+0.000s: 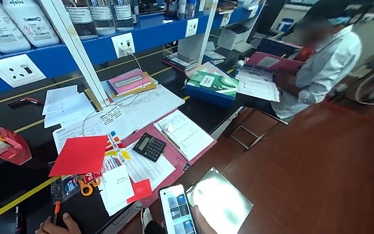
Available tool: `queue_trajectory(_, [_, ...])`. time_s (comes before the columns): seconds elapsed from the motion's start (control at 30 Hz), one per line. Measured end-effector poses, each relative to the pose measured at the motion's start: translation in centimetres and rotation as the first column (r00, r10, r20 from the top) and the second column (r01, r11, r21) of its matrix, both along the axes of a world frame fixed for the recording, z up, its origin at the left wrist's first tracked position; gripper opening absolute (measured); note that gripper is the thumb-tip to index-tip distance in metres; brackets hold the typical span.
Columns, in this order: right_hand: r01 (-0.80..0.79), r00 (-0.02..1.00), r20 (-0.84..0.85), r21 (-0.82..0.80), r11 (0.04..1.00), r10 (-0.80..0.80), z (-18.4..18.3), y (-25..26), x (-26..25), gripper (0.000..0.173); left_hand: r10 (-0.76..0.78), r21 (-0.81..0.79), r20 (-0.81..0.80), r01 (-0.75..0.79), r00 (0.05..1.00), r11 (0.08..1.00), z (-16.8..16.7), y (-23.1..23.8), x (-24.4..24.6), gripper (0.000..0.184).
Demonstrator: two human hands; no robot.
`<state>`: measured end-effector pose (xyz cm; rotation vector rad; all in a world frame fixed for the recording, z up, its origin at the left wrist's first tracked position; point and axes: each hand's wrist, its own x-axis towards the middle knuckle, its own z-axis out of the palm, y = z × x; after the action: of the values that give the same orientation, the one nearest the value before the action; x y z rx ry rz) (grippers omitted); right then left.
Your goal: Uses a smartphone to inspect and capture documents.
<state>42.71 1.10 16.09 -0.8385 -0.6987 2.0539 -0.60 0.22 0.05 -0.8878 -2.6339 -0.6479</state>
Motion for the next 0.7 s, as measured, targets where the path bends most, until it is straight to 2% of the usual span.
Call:
queue_trajectory(0.07, [-0.017,1.0,0.001,0.007,1.0,0.017,0.1,0.4,-0.8,0.049,-0.017,0.008,0.012,0.016,1.0,1.0,0.3,-0.2,0.1,0.063])
queue_trajectory(0.13, [-0.039,0.997,-0.065,0.05,0.998,0.043,0.2,0.6,-1.1,0.046,-0.021,0.003,0.019,0.021,1.0,1.0,0.4,-0.3,0.0,0.063])
queue_trajectory(0.33, [-0.13,0.945,-0.259,0.269,0.954,0.202,0.1,0.7,-1.1,0.089,-0.01,-0.001,0.025,0.01,1.0,1.0,0.1,-0.2,0.0,0.063])
queue_trajectory(0.43, [-0.121,0.941,-0.266,0.316,0.941,0.211,0.2,0.7,-1.4,0.099,-0.023,0.014,0.029,0.023,0.999,1.0,0.3,-0.3,0.3,0.062])
queue_trajectory(0.7, [-0.097,0.957,-0.232,0.314,0.945,0.175,1.3,-0.1,-0.4,0.07,-0.028,0.014,0.037,0.028,0.999,1.0,0.1,-0.3,0.2,0.065])
